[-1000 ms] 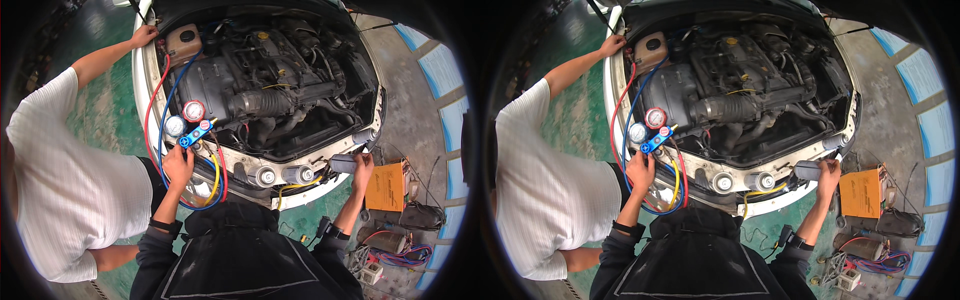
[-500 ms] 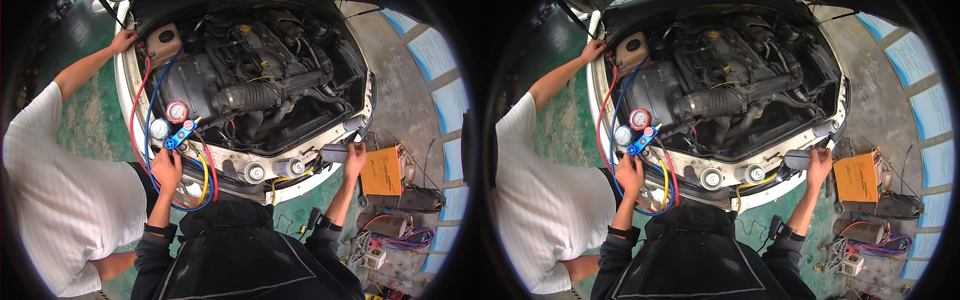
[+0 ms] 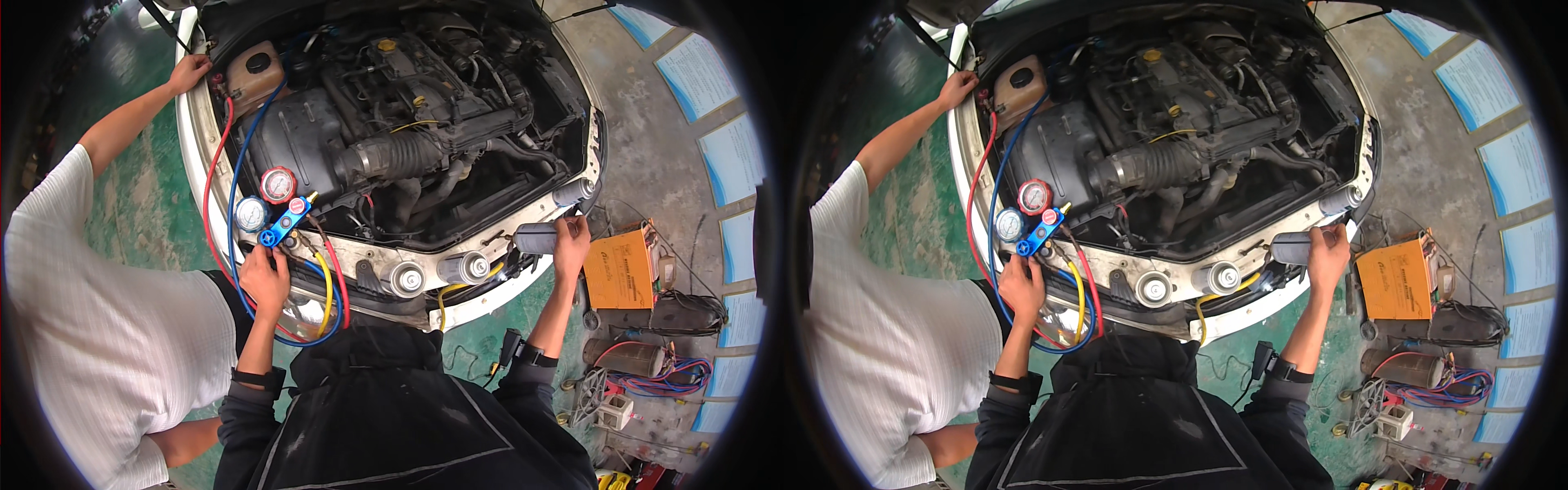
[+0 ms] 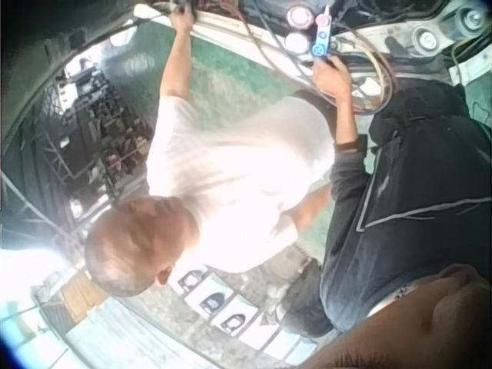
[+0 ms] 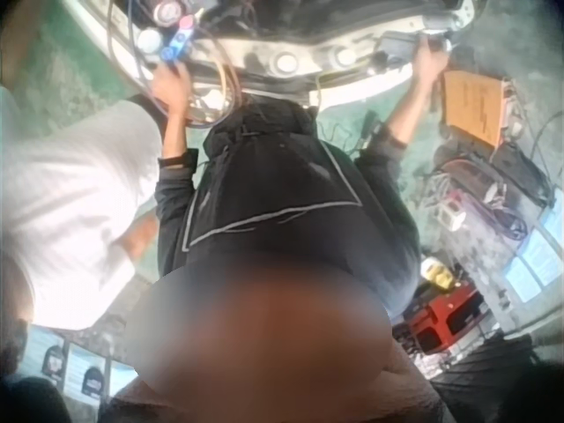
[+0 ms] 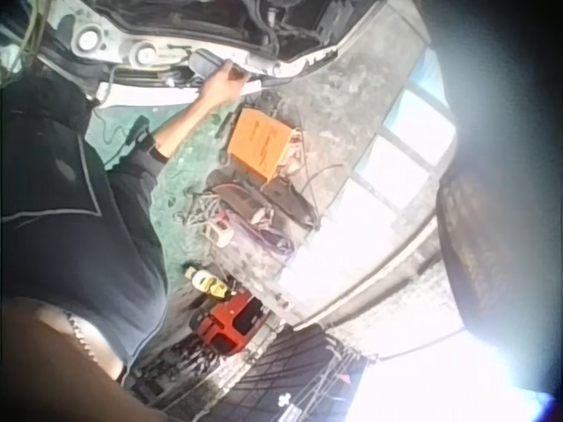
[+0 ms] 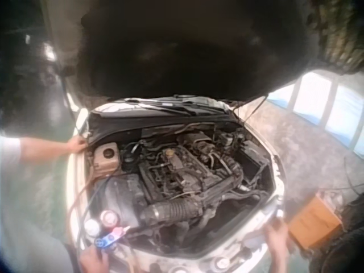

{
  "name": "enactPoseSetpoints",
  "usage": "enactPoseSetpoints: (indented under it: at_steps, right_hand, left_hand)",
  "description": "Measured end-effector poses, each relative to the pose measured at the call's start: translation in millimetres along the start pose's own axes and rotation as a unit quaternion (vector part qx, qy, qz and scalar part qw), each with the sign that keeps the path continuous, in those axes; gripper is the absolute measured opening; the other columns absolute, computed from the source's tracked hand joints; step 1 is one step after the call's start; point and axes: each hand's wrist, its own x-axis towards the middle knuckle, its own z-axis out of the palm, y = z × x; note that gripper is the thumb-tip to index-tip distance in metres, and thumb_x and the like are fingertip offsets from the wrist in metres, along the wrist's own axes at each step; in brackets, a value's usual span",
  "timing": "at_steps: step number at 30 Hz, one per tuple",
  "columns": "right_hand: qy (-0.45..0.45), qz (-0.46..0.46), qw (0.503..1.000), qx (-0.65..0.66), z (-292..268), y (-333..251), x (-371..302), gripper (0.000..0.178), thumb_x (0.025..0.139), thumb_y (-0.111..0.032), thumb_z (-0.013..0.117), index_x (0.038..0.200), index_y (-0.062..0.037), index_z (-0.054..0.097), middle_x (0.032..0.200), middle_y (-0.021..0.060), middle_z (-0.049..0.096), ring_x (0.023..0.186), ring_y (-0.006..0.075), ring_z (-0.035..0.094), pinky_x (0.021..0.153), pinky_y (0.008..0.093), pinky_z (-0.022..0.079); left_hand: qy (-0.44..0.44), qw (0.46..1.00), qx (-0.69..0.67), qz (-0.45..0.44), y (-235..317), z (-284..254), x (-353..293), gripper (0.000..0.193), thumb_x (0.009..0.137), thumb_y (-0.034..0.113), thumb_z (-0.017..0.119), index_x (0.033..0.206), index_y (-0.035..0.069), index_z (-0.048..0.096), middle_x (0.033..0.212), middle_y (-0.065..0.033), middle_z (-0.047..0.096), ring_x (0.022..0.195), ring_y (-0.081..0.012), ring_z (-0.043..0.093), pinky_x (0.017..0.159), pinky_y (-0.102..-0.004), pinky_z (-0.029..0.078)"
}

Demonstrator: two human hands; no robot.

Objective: The person connects an AC manifold gauge set to a car's air conditioning system and prepares to charge it using refrigerant cans. They are seen handling several cans, attaching a can tap tool, and connecting the hoses to the gauge and the vehicle's ports.

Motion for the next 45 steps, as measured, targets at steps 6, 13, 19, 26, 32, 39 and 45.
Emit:
enactPoseSetpoints:
  at_steps: [6,13,19,26,32,39,45]
  right_hand:
    - [-0.005,0.011,1.000,-0.024,0.2,-4.8,0.5,0.029,0.079,-0.022,0.069,0.087,0.0038,0.060,0.079,0.0159,0.067,0.075,0.0236,0.063,0.077,0.0356,0.050]
    - [0.001,0.015,0.998,-0.053,-1.7,-10.0,-2.5,0.030,0.078,-0.023,0.069,0.088,0.0035,0.061,0.079,0.0180,0.068,0.076,0.0269,0.065,0.079,0.0376,0.050]
    - [0.020,0.013,0.996,-0.083,-8.7,-1.4,-2.9,0.033,0.077,-0.025,0.069,0.089,0.0048,0.063,0.078,0.0213,0.069,0.077,0.0328,0.067,0.079,0.0401,0.051]
    - [0.011,0.013,0.995,-0.103,-13.8,-6.3,-5.7,0.032,0.077,-0.025,0.069,0.088,0.0051,0.063,0.077,0.0219,0.068,0.075,0.0332,0.067,0.077,0.0411,0.051]
    - [0.014,-0.004,0.995,-0.096,-9.7,-11.4,-5.4,0.031,0.079,-0.024,0.068,0.087,0.0044,0.061,0.069,0.0167,0.065,0.065,0.0282,0.063,0.071,0.0400,0.050]
    - [-0.011,0.007,0.997,-0.081,-9.3,12.1,5.2,0.027,0.083,-0.021,0.069,0.088,0.0042,0.062,0.074,0.0128,0.068,0.070,0.0210,0.062,0.071,0.0361,0.050]
    - [0.004,-0.035,0.997,-0.066,-10.7,14.7,0.6,0.024,0.086,-0.018,0.065,0.090,0.0048,0.058,0.076,0.0089,0.061,0.070,0.0172,0.054,0.067,0.0344,0.045]
  left_hand:
    - [-0.002,1.000,-0.007,-0.004,0.3,-0.9,2.4,0.018,0.089,0.019,0.066,0.083,0.005,0.057,0.071,-0.0131,0.062,0.069,-0.0368,0.062,0.064,-0.0483,0.046]
    - [0.000,1.000,-0.003,-0.009,-1.4,0.2,1.1,0.019,0.090,0.020,0.065,0.082,0.005,0.056,0.070,-0.0127,0.061,0.068,-0.0365,0.062,0.063,-0.0483,0.045]
    - [0.001,1.000,-0.013,0.005,-3.3,3.5,0.3,0.020,0.092,0.021,0.065,0.083,0.005,0.056,0.070,-0.0131,0.059,0.067,-0.0361,0.060,0.061,-0.0487,0.044]
    - [-0.003,1.000,-0.019,-0.001,-1.5,0.6,0.7,0.019,0.089,0.018,0.066,0.080,0.005,0.055,0.071,-0.0129,0.059,0.067,-0.0361,0.060,0.062,-0.0475,0.046]
    - [0.001,1.000,-0.011,-0.003,0.4,-0.5,2.2,0.019,0.089,0.018,0.066,0.080,0.006,0.055,0.070,-0.0127,0.059,0.067,-0.0361,0.060,0.062,-0.0482,0.045]
    - [-0.002,1.000,-0.018,-0.002,-3.7,0.6,2.6,0.018,0.086,0.020,0.068,0.080,0.007,0.056,0.070,-0.0121,0.060,0.067,-0.0348,0.062,0.063,-0.0490,0.046]
    - [0.005,1.000,-0.015,0.007,-4.3,0.3,0.5,0.019,0.086,0.020,0.067,0.080,0.007,0.055,0.068,-0.0128,0.058,0.067,-0.0346,0.061,0.062,-0.0485,0.045]
